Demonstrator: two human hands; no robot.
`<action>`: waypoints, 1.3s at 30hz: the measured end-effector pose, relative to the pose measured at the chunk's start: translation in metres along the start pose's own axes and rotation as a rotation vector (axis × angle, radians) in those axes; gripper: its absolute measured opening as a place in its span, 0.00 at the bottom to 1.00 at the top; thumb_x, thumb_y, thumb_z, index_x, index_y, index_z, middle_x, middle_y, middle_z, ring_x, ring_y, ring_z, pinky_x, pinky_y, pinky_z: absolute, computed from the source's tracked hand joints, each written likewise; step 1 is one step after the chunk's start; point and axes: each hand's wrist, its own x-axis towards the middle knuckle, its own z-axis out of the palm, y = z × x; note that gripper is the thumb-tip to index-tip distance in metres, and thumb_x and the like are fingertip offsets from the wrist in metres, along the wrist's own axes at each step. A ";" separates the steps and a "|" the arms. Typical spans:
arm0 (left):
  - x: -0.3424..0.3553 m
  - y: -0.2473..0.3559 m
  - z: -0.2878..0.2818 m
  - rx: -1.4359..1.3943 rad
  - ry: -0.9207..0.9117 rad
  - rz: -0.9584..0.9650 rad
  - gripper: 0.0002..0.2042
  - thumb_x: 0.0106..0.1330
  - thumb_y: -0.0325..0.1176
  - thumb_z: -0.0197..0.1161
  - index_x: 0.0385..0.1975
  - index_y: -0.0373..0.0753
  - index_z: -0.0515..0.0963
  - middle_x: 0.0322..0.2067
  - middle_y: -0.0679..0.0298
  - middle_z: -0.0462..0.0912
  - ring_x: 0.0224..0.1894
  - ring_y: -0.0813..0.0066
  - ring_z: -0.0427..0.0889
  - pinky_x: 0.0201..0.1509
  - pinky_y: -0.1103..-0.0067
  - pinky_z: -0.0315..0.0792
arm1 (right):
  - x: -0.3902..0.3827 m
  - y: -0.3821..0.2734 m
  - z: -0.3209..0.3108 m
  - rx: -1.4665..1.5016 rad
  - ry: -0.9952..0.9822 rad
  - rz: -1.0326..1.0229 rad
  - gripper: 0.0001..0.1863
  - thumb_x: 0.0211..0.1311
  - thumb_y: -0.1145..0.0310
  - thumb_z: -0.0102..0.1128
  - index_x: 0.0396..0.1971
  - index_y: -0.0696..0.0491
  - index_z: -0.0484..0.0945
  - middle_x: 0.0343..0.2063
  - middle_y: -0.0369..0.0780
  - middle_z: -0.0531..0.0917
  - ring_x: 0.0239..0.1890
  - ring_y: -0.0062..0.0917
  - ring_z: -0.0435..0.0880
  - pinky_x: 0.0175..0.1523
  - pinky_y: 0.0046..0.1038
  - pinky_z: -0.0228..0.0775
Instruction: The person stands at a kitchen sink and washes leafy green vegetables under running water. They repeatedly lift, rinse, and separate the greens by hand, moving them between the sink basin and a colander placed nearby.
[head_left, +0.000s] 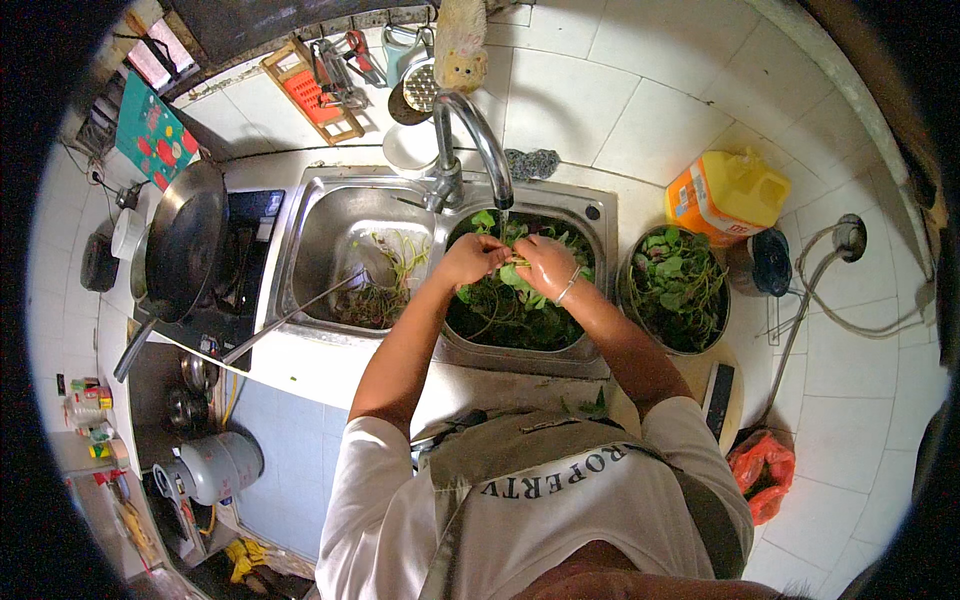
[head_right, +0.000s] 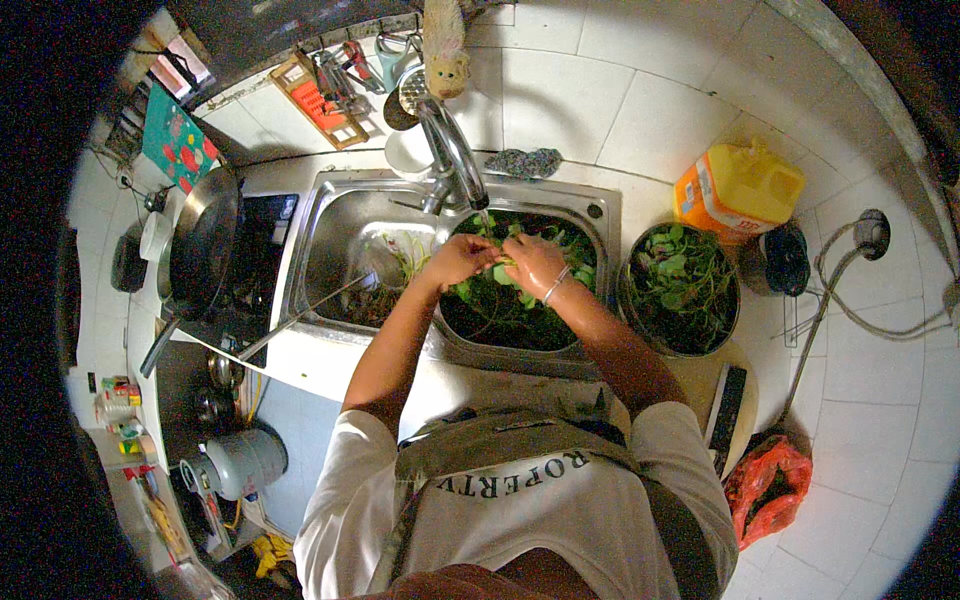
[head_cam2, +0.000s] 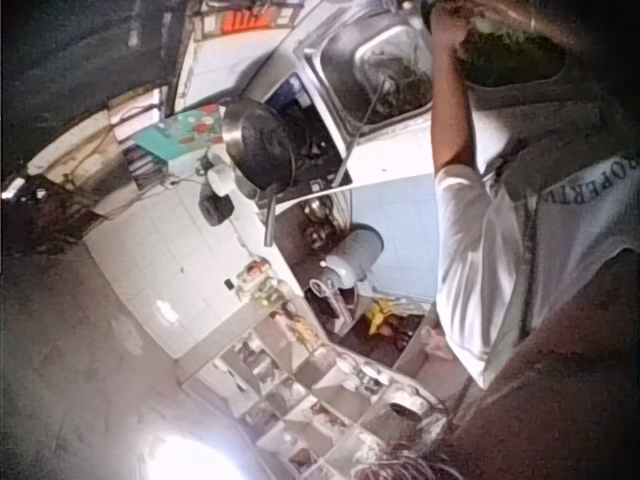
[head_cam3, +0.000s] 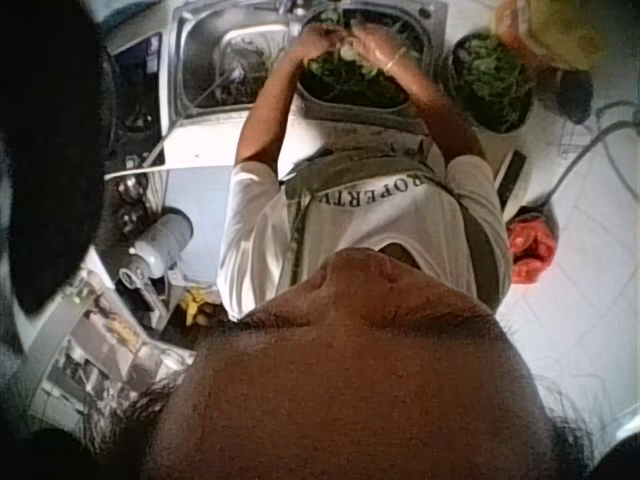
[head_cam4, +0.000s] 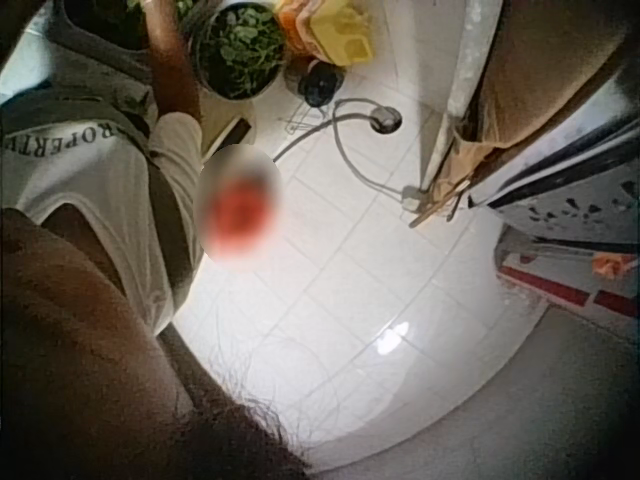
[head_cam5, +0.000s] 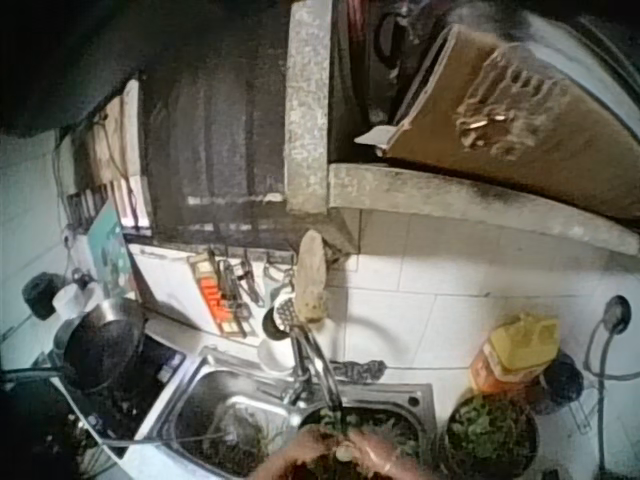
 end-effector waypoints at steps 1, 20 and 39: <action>-0.001 0.005 -0.001 -0.056 0.003 -0.014 0.10 0.57 0.36 0.53 0.26 0.35 0.75 0.16 0.69 0.72 0.17 0.86 0.65 0.20 0.88 0.59 | 0.001 0.001 0.001 0.021 -0.005 0.006 0.11 0.40 0.68 0.57 0.23 0.54 0.67 0.24 0.43 0.71 0.28 0.41 0.72 0.30 0.38 0.64; -0.014 -0.031 -0.010 -0.088 0.153 0.052 0.07 0.56 0.32 0.54 0.27 0.36 0.76 0.20 0.69 0.75 0.22 0.82 0.69 0.27 0.84 0.64 | 0.009 0.018 -0.003 0.332 0.245 0.139 0.08 0.50 0.69 0.49 0.31 0.54 0.70 0.25 0.43 0.75 0.28 0.33 0.72 0.34 0.29 0.64; -0.019 -0.045 -0.011 0.720 0.285 0.198 0.07 0.49 0.33 0.53 0.24 0.39 0.76 0.26 0.54 0.75 0.30 0.56 0.74 0.34 0.69 0.68 | 0.005 0.015 0.033 0.365 -0.279 -0.076 0.10 0.50 0.63 0.51 0.22 0.56 0.71 0.21 0.42 0.74 0.28 0.35 0.72 0.34 0.32 0.63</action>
